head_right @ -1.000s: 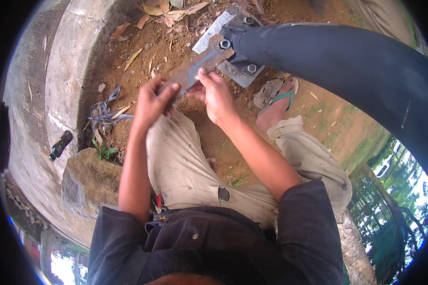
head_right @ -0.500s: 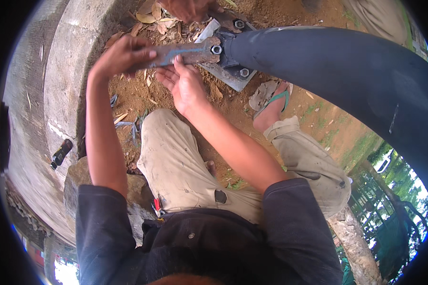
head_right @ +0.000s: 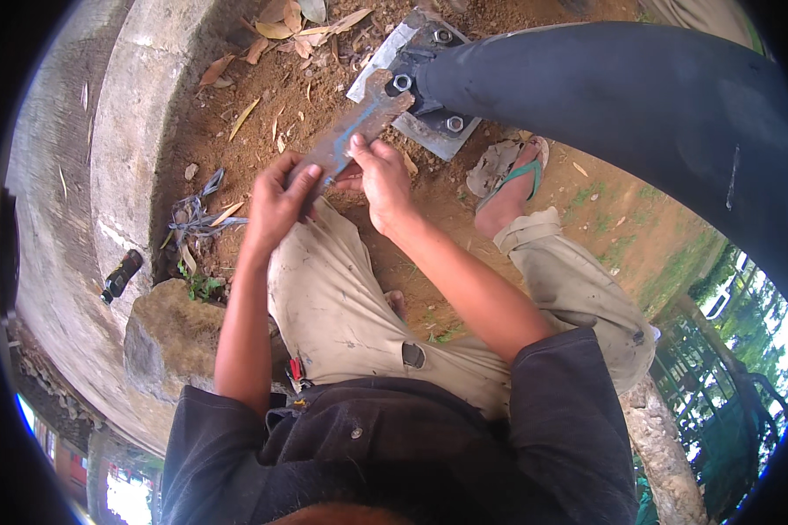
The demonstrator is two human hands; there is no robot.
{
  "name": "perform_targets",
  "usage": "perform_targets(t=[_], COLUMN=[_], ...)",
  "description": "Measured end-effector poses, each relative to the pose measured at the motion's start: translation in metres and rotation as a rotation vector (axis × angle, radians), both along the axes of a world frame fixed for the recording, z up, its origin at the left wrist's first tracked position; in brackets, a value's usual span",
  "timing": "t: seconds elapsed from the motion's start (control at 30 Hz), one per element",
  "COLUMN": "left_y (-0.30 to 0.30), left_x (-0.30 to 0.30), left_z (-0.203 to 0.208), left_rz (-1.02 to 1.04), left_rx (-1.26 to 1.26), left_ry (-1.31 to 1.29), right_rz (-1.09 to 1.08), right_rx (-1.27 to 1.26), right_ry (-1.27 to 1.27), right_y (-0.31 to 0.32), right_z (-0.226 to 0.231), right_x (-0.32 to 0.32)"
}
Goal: The person uses a flat piece of metal with a hole to tighten nuts on bolts at the base of a black pole, working by hand to rotate the nuts.
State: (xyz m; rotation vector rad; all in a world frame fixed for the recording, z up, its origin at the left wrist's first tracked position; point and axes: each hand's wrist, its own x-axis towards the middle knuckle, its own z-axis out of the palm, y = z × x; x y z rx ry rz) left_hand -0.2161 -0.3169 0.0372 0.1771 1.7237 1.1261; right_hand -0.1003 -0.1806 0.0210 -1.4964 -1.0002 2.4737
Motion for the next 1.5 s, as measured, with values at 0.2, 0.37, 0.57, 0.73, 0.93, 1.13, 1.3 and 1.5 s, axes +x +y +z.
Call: perform_targets(t=[0.2, 0.37, 0.57, 0.73, 0.93, 1.13, 1.3, 1.5], left_y=[0.014, 0.015, 0.023, 0.091, 0.056, -0.01, 0.0, 0.004], left_x=[0.071, 0.053, -0.075, -0.191, -0.176, -0.041, 0.023, 0.009], left_z=[0.003, 0.002, 0.014, -0.002, 0.038, 0.004, -0.001, -0.003], left_rz=[0.163, 0.094, -0.254, -0.723, -0.521, -0.003, 0.079, 0.061], left_rx=[0.017, -0.053, -0.087, -0.042, -0.05, 0.079, 0.014, 0.022], left_ry=[0.004, 0.026, 0.121, 0.199, 0.239, -0.091, -0.043, 0.048], right_rz=[-0.008, 0.0, -0.108, -0.408, -0.196, 0.034, 0.043, 0.053], right_rx=[0.12, 0.096, -0.137, -0.282, -0.148, -0.053, -0.002, -0.082], right_ry=[-0.04, 0.001, 0.145, 0.316, 0.296, 0.035, -0.021, 0.076], right_y=[0.006, 0.007, 0.001, 0.004, 0.004, -0.001, 0.007, 0.016], right_z=[-0.005, -0.001, -0.004, -0.019, 0.013, 0.007, -0.004, -0.008], right_x=[0.027, 0.022, -0.029, -0.091, -0.091, -0.027, 0.015, 0.015])
